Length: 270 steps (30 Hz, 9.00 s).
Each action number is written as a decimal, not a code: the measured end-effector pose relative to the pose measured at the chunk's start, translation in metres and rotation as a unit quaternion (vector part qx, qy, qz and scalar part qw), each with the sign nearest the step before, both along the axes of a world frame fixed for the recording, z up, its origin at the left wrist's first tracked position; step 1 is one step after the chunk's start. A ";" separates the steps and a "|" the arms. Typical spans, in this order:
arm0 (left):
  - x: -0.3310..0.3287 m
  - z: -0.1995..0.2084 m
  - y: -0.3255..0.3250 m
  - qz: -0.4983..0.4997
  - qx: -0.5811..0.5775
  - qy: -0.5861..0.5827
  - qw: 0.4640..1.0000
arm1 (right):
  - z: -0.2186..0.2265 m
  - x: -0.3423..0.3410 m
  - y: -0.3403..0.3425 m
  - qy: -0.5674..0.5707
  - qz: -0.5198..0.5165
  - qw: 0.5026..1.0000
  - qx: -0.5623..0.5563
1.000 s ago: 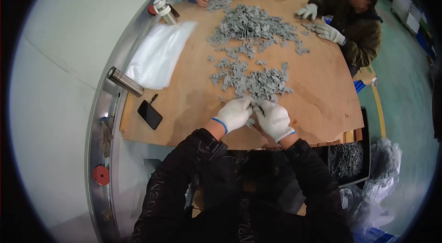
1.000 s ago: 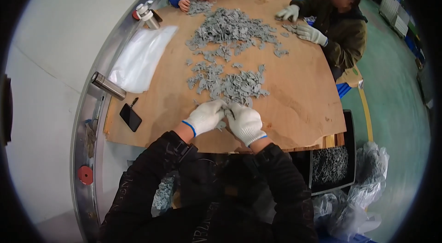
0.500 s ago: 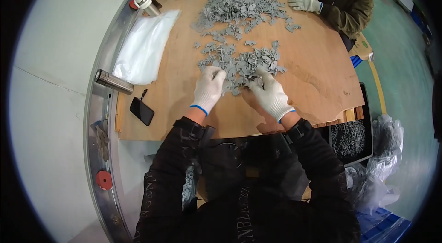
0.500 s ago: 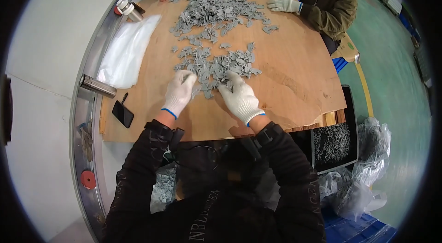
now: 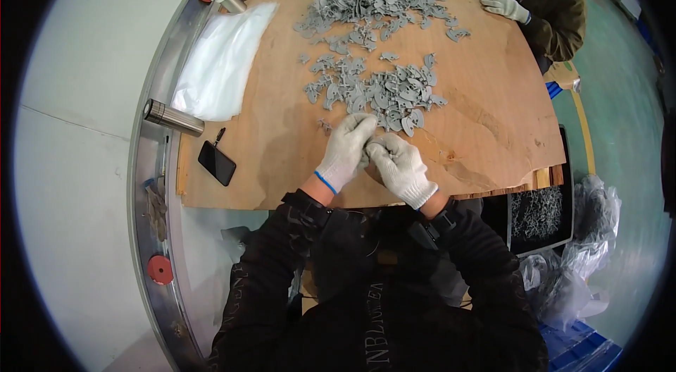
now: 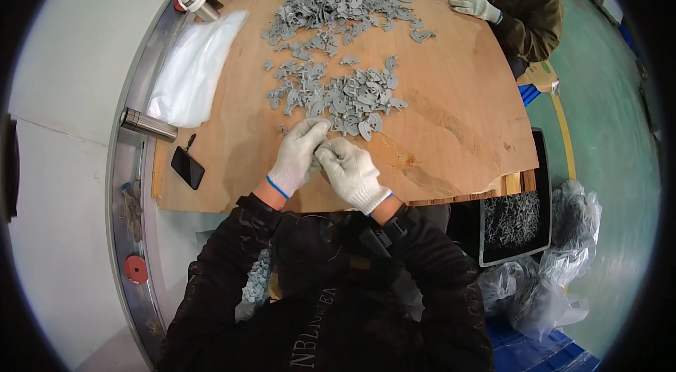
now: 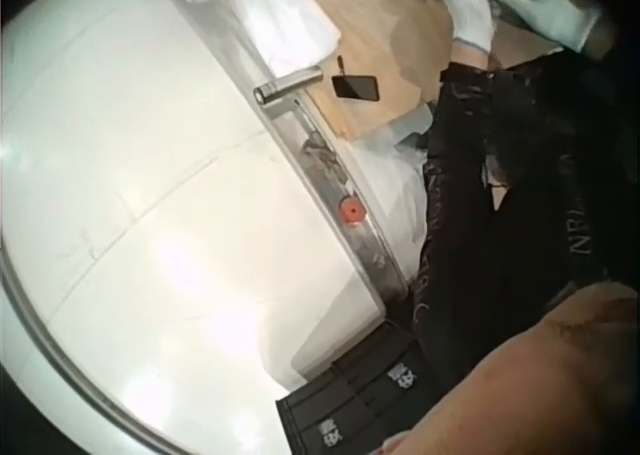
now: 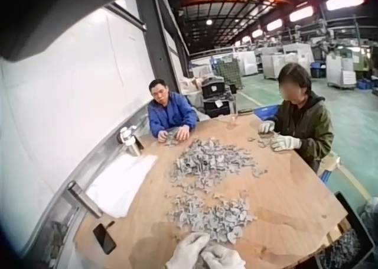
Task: Sorting and inspecting a pile of small gray plastic parts on a wooden table in a factory setting.
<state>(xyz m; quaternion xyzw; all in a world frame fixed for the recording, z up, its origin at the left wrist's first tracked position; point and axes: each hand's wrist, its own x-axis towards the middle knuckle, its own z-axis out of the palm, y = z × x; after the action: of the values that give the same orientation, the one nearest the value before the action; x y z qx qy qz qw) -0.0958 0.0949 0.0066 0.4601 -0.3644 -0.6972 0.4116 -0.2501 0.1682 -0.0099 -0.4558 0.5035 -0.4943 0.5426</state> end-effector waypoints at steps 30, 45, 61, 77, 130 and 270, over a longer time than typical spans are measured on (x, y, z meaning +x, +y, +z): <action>0.040 0.043 -0.176 -0.154 -0.169 -0.595 0.771 | 0.046 -0.067 -0.165 0.455 0.013 0.887 0.071; 0.034 0.040 -0.105 -0.092 -0.279 -0.556 0.778 | 0.056 -0.016 -0.103 -0.174 0.003 0.976 0.131; 0.052 0.069 -0.107 -0.337 -0.097 -0.523 0.776 | 0.027 -0.013 -0.083 0.454 0.027 0.878 -0.149; 0.028 0.019 -0.155 -0.131 -0.189 -0.594 0.771 | 0.031 -0.023 -0.202 0.639 0.100 0.763 -0.020; 0.054 0.002 -0.169 -0.106 -0.153 -0.484 0.855 | 0.019 -0.037 -0.197 0.333 -0.022 0.940 -0.064; 0.018 0.001 -0.235 -0.198 -0.309 -0.676 0.639 | -0.052 -0.134 -0.070 0.596 -0.197 0.767 -0.130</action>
<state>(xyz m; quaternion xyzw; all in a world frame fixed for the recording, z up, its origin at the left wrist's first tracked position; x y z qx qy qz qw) -0.0783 -0.1399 0.0081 0.5661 -0.8175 -0.1042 0.0208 -0.3836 0.0979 -0.0621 -0.6155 0.7356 -0.2800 -0.0404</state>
